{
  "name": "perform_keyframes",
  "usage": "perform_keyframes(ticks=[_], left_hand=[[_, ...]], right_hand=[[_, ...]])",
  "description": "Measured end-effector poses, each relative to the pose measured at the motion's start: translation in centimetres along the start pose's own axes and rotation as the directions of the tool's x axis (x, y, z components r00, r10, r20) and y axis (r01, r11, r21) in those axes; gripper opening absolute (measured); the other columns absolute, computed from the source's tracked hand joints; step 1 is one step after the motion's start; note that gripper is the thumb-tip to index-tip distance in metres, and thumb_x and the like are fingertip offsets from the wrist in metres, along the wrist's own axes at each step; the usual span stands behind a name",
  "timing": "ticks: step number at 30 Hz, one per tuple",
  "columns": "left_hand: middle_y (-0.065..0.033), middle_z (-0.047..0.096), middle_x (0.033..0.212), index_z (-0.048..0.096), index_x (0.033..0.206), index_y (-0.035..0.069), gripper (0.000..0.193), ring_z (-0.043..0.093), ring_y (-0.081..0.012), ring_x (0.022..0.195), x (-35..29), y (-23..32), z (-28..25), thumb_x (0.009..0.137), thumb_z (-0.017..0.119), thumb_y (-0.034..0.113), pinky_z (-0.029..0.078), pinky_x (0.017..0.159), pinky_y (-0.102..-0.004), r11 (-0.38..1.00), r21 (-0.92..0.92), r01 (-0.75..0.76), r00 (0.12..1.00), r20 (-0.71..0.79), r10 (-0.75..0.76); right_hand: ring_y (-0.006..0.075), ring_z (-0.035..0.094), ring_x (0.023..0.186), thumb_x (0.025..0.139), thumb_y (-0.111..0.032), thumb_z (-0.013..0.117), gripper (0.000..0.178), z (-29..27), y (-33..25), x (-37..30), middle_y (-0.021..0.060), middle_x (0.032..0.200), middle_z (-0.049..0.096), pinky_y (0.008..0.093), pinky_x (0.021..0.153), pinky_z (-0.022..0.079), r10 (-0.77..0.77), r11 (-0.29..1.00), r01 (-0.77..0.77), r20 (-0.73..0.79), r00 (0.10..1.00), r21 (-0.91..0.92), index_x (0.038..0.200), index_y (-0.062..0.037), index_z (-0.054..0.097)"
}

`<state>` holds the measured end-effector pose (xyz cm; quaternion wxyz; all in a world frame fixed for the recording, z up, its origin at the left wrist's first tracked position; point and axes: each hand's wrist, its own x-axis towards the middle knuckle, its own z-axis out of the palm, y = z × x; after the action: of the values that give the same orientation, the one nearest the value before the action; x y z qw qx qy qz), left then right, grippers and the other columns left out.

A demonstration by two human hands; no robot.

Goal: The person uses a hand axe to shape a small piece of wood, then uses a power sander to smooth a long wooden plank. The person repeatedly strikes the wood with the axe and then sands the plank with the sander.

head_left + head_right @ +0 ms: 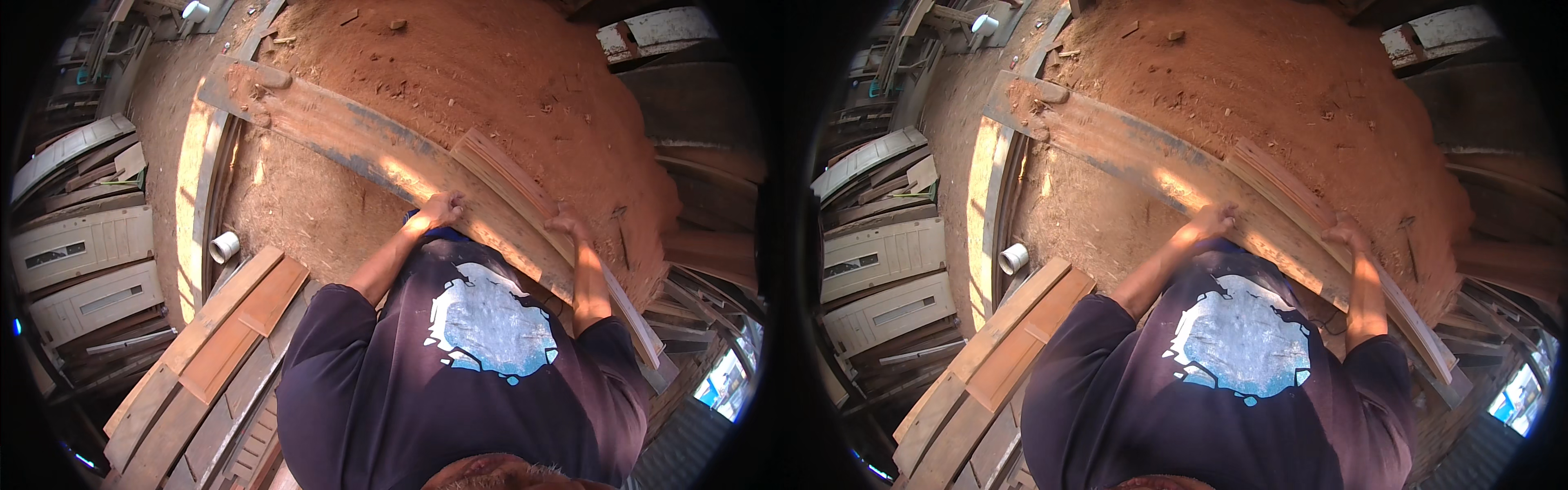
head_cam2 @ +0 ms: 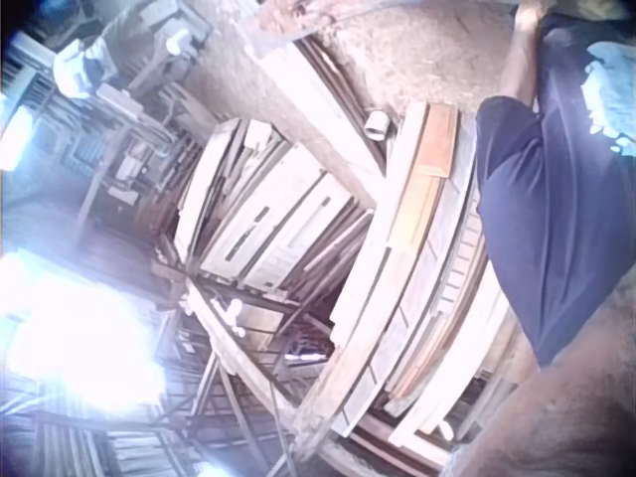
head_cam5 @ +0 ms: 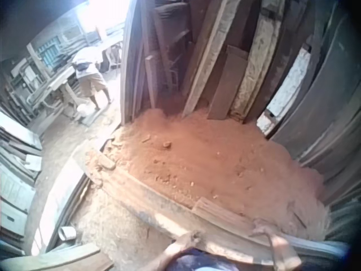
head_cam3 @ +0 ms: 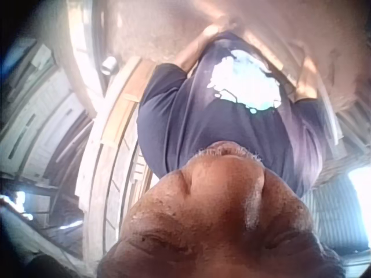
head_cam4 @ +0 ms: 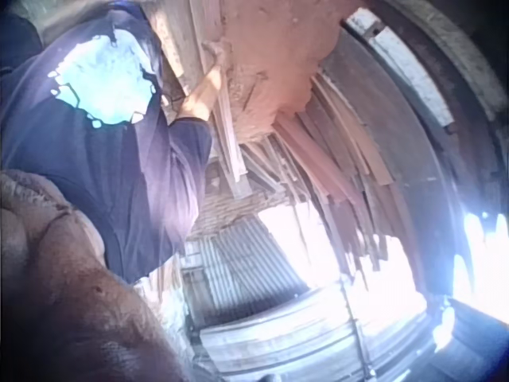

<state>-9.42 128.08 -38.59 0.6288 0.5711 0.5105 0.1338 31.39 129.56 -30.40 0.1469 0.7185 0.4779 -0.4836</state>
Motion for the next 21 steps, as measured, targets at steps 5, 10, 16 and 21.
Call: perform_keyframes(ticks=[5, 10, 16, 21], left_hand=[[-0.0268, 0.066, 0.126, 0.054, 0.142, -0.002, 0.066, 0.062, -0.0401, 0.121, 1.1, 3.3, -2.6, 0.085, 0.076, 0.024, 0.049, 0.103, -0.0464, 0.977, 0.205, 0.050, 0.993, -0.115, -0.027], [-0.0313, 0.053, 0.143, 0.037, 0.152, -0.004, 0.097, 0.050, -0.0458, 0.134, 5.1, 5.9, -4.8, 0.079, 0.087, 0.035, 0.042, 0.113, -0.0494, 0.943, 0.334, -0.008, 0.934, -0.335, 0.127], [-0.0320, 0.049, 0.149, 0.030, 0.156, -0.005, 0.112, 0.049, -0.0427, 0.139, 11.1, 8.7, -7.5, 0.075, 0.090, 0.044, 0.043, 0.114, -0.0468, 0.992, 0.107, -0.074, 0.994, -0.075, 0.082], [-0.0322, 0.052, 0.146, 0.031, 0.156, -0.006, 0.111, 0.052, -0.0392, 0.137, 10.3, 11.9, -7.6, 0.075, 0.092, 0.040, 0.046, 0.112, -0.0433, 0.983, 0.176, 0.046, 0.998, 0.022, -0.051]], right_hand=[[0.0315, 0.069, 0.111, 0.061, -0.027, 0.083, 0.073, 0.5, 1.5, 1.3, 0.0217, 0.117, 0.072, 0.0407, 0.094, 0.053, 0.010, 0.998, -0.013, -0.046, 0.999, -0.057, 0.126, 0.0015, 0.067], [0.0322, 0.068, 0.111, 0.060, -0.028, 0.083, 0.073, -0.5, 0.2, 0.2, 0.0218, 0.117, 0.072, 0.0413, 0.094, 0.053, 0.012, 1.000, -0.012, -0.016, 1.000, -0.022, 0.125, 0.0024, 0.067], [0.0327, 0.068, 0.107, 0.059, -0.030, 0.080, 0.073, 0.8, 1.9, 1.0, 0.0225, 0.114, 0.071, 0.0426, 0.091, 0.053, -0.082, 0.997, 0.081, -0.127, 0.989, -0.013, 0.123, 0.0033, 0.067], [0.0346, 0.067, 0.104, 0.060, -0.034, 0.078, 0.074, 1.5, 4.1, 1.6, 0.0238, 0.112, 0.071, 0.0442, 0.089, 0.052, -0.140, 0.983, 0.149, -0.088, 0.986, 0.104, 0.121, 0.0050, 0.065]])
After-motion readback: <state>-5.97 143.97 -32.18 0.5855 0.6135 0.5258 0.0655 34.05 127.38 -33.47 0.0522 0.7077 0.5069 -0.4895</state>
